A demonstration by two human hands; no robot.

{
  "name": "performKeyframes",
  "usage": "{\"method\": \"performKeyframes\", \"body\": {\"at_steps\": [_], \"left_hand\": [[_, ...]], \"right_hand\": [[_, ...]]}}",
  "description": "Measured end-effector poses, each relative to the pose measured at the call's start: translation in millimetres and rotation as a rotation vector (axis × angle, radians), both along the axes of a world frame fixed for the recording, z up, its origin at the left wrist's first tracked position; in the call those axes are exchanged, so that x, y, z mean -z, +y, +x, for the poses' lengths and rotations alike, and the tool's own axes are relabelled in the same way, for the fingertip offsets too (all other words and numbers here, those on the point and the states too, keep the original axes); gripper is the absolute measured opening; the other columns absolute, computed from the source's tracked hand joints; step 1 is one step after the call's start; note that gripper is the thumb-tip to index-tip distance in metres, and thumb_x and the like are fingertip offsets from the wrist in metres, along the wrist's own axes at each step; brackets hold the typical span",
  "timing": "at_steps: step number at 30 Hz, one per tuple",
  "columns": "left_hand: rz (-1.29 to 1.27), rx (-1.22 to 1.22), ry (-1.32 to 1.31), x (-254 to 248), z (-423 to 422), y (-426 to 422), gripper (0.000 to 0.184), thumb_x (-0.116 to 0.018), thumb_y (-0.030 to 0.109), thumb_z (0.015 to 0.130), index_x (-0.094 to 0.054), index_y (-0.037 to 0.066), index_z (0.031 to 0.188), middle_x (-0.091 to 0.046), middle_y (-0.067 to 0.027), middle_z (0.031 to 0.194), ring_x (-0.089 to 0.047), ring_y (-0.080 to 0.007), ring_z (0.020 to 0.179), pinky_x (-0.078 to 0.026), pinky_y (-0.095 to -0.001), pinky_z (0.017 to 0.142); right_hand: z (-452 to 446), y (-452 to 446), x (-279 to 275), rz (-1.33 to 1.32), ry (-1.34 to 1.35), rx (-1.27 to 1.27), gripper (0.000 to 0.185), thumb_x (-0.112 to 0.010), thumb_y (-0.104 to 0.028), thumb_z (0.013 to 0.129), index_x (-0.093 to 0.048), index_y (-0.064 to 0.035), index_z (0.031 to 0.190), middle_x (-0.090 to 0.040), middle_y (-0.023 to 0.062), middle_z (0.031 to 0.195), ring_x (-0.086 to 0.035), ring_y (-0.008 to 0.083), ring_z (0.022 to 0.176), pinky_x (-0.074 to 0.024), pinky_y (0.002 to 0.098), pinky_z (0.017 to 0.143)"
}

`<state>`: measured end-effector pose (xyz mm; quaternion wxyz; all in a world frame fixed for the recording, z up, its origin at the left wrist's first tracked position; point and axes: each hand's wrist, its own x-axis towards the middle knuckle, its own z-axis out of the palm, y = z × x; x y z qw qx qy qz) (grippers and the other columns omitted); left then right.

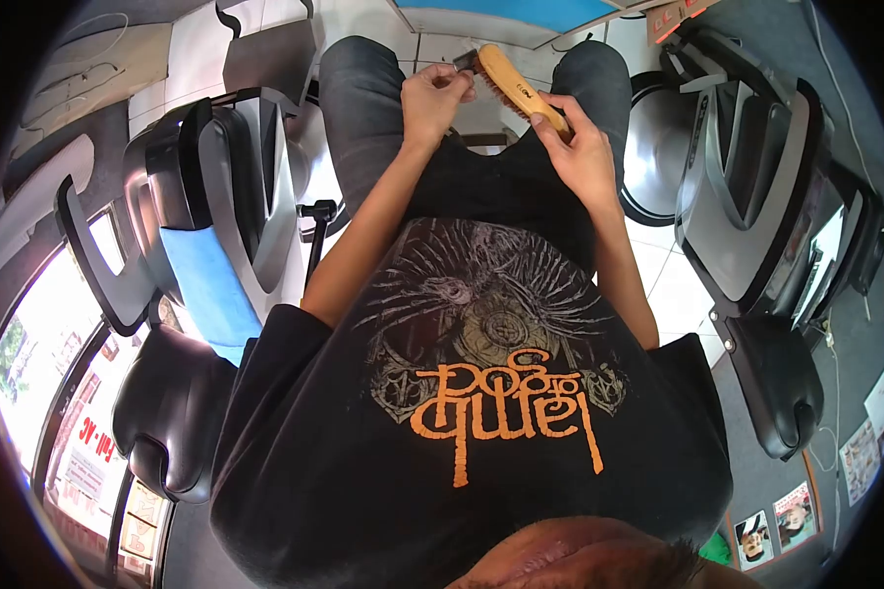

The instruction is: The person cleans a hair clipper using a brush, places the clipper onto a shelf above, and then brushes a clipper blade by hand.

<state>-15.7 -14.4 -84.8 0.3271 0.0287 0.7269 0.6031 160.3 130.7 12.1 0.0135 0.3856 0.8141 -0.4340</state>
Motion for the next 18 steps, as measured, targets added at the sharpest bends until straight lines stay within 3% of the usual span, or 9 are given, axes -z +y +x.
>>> {"method": "performKeyframes", "body": {"at_steps": [3, 6, 9, 13, 18], "left_hand": [[0.095, -0.028, 0.014, 5, 2, 0, 0.016, -0.077, 0.004, 0.097, -0.071, -0.010, 0.099, -0.077, -0.0144, 0.089, -0.076, -0.0178, 0.077, -0.064, -0.0288, 0.074], [0.046, 0.016, 0.077, 3, 4, 0, 0.015, -0.077, 0.004, 0.096, -0.072, -0.010, 0.099, -0.077, -0.0142, 0.089, -0.076, -0.0184, 0.076, -0.064, -0.0290, 0.073], [0.009, -0.013, 0.020, -5, 6, -1, 0.015, -0.075, 0.003, 0.097, -0.072, -0.011, 0.100, -0.077, -0.0147, 0.089, -0.077, -0.0195, 0.076, -0.065, -0.0298, 0.074], [0.053, -0.063, -0.037, -1, 7, -6, 0.015, -0.074, 0.003, 0.097, -0.071, -0.011, 0.098, -0.077, -0.0146, 0.088, -0.076, -0.0188, 0.074, -0.065, -0.0298, 0.072], [0.055, -0.052, 0.004, -2, 6, -4, 0.014, -0.073, 0.002, 0.095, -0.071, -0.012, 0.098, -0.077, -0.0154, 0.088, -0.076, -0.0192, 0.073, -0.064, -0.0297, 0.071]], "right_hand": [[0, -1, 2, -0.080, 0.147, -0.085, 0.036, -0.072, -0.040, 0.101, -0.072, -0.0213, 0.132, -0.077, 0.0121, 0.082, -0.074, 0.0294, 0.072, -0.0561, 0.0407, 0.074], [0, 2, 12, -0.092, 0.122, -0.058, 0.037, -0.073, -0.041, 0.101, -0.072, -0.0204, 0.132, -0.079, 0.0135, 0.088, -0.075, 0.0305, 0.075, -0.0573, 0.0405, 0.076], [-1, 17, 13, 0.006, 0.014, -0.044, 0.038, -0.075, -0.041, 0.100, -0.073, -0.0200, 0.131, -0.078, 0.0124, 0.087, -0.073, 0.0269, 0.072, -0.0567, 0.0395, 0.075], [2, 14, 12, -0.170, 0.208, -0.030, 0.037, -0.075, -0.041, 0.100, -0.074, -0.0208, 0.131, -0.075, 0.0102, 0.081, -0.067, 0.0191, 0.068, -0.0548, 0.0360, 0.073], [-1, 11, 27, -0.112, 0.096, -0.069, 0.039, -0.075, -0.041, 0.099, -0.072, -0.0206, 0.133, -0.078, 0.0127, 0.085, -0.073, 0.0230, 0.073, -0.0562, 0.0388, 0.076]]}}
